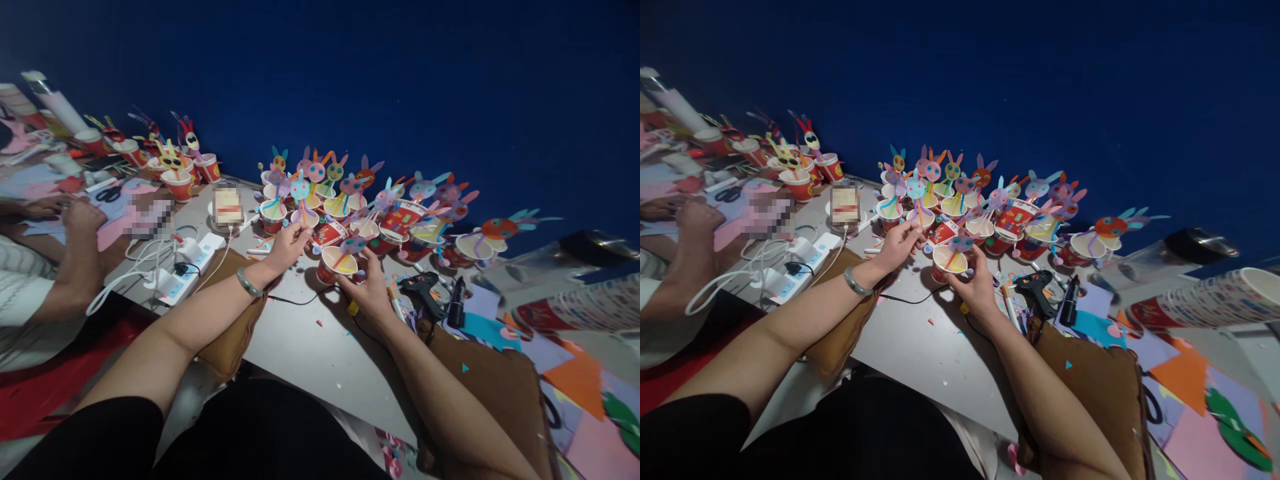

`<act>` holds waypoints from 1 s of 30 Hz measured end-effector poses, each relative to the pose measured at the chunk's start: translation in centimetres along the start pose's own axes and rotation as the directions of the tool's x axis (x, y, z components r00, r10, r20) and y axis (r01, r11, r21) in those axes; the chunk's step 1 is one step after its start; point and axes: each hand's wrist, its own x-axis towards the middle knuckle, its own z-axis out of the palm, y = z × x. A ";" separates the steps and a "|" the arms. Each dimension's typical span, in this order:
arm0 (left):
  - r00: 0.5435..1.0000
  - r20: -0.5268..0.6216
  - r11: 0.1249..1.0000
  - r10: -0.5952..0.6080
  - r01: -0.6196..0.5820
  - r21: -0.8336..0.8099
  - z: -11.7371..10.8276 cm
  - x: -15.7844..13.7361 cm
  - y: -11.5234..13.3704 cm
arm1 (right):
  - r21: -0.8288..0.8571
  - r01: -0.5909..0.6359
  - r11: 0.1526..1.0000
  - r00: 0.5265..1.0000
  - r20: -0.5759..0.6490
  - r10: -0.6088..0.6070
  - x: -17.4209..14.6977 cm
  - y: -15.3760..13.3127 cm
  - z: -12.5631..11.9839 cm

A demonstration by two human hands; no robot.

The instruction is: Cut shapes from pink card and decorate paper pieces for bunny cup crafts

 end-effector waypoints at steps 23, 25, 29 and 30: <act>0.769 0.587 0.439 0.253 -0.632 0.639 3.2 5.3 1.8 | -0.141 -0.103 0.985 0.922 -0.385 0.041 3.6 0.2 -9.7; 0.764 0.597 0.456 0.245 -0.634 0.624 3.1 5.5 1.7 | -0.130 -0.103 0.986 0.912 -0.408 0.041 3.8 0.6 -9.9; 0.755 0.608 0.475 0.244 -0.640 0.604 2.6 5.6 1.5 | -0.112 -0.113 0.987 0.929 -0.364 0.065 3.6 1.4 -9.3; 0.753 0.609 0.476 0.249 -0.643 0.600 2.4 5.6 1.5 | -0.098 -0.092 0.991 0.946 -0.320 0.056 3.6 1.6 -9.1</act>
